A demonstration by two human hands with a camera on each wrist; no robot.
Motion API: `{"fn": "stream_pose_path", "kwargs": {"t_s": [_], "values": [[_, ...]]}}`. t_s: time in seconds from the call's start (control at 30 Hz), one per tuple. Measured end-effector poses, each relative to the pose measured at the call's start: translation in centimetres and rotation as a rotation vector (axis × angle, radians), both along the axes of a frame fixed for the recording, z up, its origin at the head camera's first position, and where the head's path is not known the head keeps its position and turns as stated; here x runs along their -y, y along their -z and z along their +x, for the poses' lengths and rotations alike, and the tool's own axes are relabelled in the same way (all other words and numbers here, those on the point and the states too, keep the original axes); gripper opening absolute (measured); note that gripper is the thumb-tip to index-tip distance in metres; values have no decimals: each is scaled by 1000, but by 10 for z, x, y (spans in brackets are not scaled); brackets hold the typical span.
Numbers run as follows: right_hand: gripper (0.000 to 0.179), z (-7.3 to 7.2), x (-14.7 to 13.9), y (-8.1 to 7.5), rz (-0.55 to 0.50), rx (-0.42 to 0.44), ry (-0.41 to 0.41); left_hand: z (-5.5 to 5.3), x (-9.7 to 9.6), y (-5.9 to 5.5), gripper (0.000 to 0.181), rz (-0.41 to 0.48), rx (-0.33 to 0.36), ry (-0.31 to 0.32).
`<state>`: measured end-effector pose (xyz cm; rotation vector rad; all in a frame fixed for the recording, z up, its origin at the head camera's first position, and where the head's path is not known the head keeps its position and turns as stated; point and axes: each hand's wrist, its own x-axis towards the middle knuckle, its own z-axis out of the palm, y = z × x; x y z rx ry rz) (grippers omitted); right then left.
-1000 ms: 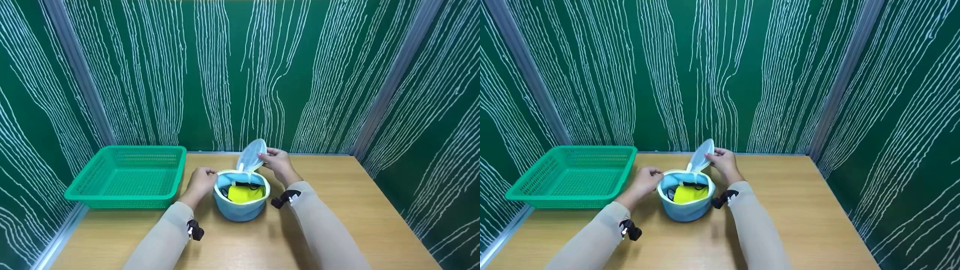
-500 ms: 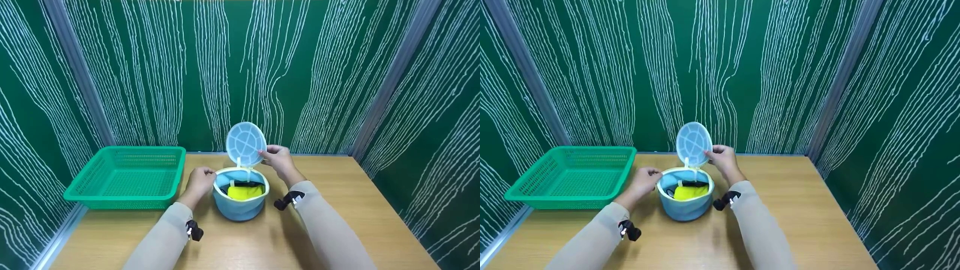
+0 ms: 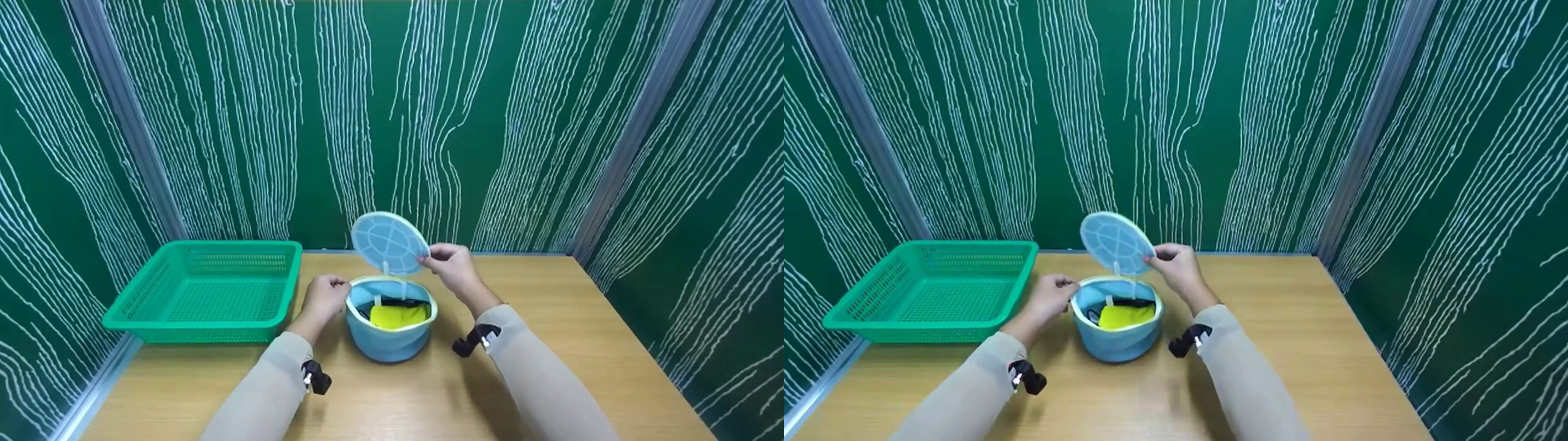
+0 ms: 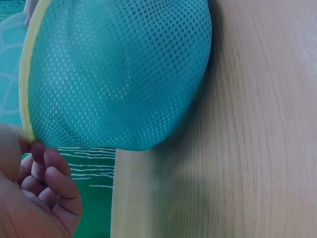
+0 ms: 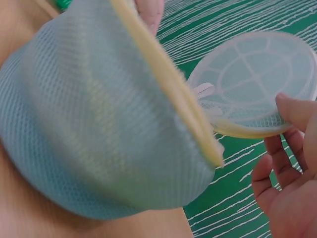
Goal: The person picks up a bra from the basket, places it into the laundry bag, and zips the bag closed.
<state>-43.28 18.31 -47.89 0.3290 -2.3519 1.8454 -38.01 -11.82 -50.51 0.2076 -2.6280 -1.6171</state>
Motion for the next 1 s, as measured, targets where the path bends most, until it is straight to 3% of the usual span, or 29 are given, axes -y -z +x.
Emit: {"fn": "stream_pose_path", "kwargs": {"t_s": [0.23, 0.37, 0.57, 0.83, 1.0], "values": [[13, 9, -7, 12, 44, -103, -132, 1, 4, 4, 24, 18, -31, -5], [13, 18, -11, 17, 192, -139, -149, 1, 5, 4, 23, 53, 16, -22], [15, 27, -16, 24, 356, -133, -233, -2, 5, 6, 17, 134, 34, -50], [11, 30, -23, 29, 331, -75, -340, -3, 5, 4, 19, 149, 115, -43], [25, 31, -21, 31, 265, 34, -319, 1, 4, 0, 32, 159, 153, -31]]}}
